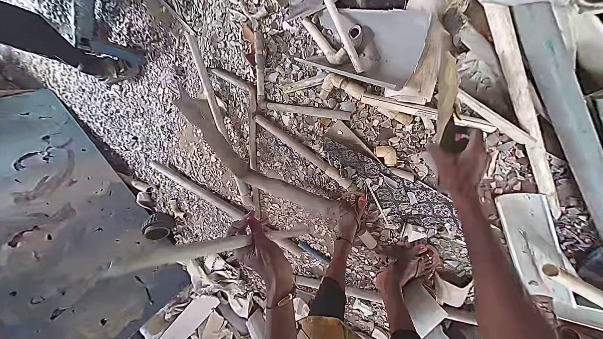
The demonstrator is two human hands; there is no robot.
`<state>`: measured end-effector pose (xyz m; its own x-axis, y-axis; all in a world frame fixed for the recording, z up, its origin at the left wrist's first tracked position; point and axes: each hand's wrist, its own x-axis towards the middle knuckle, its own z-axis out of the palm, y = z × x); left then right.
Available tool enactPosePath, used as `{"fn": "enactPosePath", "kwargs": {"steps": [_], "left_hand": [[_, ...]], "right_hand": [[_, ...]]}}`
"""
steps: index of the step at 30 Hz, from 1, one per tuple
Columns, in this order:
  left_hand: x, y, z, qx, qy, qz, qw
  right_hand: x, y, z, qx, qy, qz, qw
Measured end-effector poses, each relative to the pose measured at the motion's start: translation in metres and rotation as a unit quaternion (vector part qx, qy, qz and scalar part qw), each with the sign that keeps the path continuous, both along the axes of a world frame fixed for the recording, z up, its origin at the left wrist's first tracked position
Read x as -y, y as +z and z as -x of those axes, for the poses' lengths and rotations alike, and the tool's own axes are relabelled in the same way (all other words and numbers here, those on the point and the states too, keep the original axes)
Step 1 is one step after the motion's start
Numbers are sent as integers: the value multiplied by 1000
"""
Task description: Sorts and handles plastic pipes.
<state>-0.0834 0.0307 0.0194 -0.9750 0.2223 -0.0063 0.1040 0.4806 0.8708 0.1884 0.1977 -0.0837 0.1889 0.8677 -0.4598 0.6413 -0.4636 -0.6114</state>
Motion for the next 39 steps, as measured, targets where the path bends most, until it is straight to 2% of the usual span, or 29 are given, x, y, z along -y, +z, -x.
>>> {"fn": "enactPosePath", "kwargs": {"steps": [3, 5, 7, 9, 10, 12, 14, 16, 18, 21, 22, 25, 27, 30, 33, 36, 39], "left_hand": [[-6, 1, -7, -12, -30, 34, 999], [-4, 2, -10, -46, -61, 72, 994], [0, 3, -14, -88, -76, 154, 981], [2, 2, -10, -128, -82, 249, 957], [5, 3, -3, -157, -92, 289, 940], [5, 8, 13, -218, -105, 338, 909], [-5, 17, 24, -252, -116, 365, 889], [-20, 25, 30, -267, -144, 368, 879], [-37, 27, 20, -242, -161, 370, 882], [-49, 20, 2, -155, -230, 319, 906], [-48, 15, 0, -128, -263, 300, 908], [-53, 11, -15, -52, -334, 293, 894], [-57, 11, -23, 30, -333, 310, 890], [-63, 8, -36, 146, -320, 309, 883], [-68, 5, -45, 143, -375, 289, 869], [-71, 5, -54, 139, -424, 277, 851], [-73, 4, -66, 162, -458, 267, 833]], "right_hand": [[84, 34, 33, 7, 133, -133, 982], [141, 46, 65, -52, 182, -94, 977], [171, 49, 92, -114, 238, -32, 964], [170, 41, 125, -211, 307, -61, 926], [161, 42, 143, -279, 344, -46, 896], [135, 53, 178, -337, 395, -17, 855], [113, 68, 193, -344, 387, -13, 856], [94, 67, 178, -307, 304, -29, 902], [74, 40, 136, -243, 212, -15, 946], [28, -13, 33, -106, 136, 67, 983], [14, -29, -4, -47, 101, 55, 992], [-38, -52, -98, 161, -10, -46, 986], [-75, -57, -138, 210, -41, -68, 974], [-114, -65, -151, 208, -9, -6, 978], [-125, -56, -149, 206, 46, 39, 977], [-115, -42, -156, 189, 102, 54, 975], [-76, -11, -132, 152, 112, 49, 981]]}}
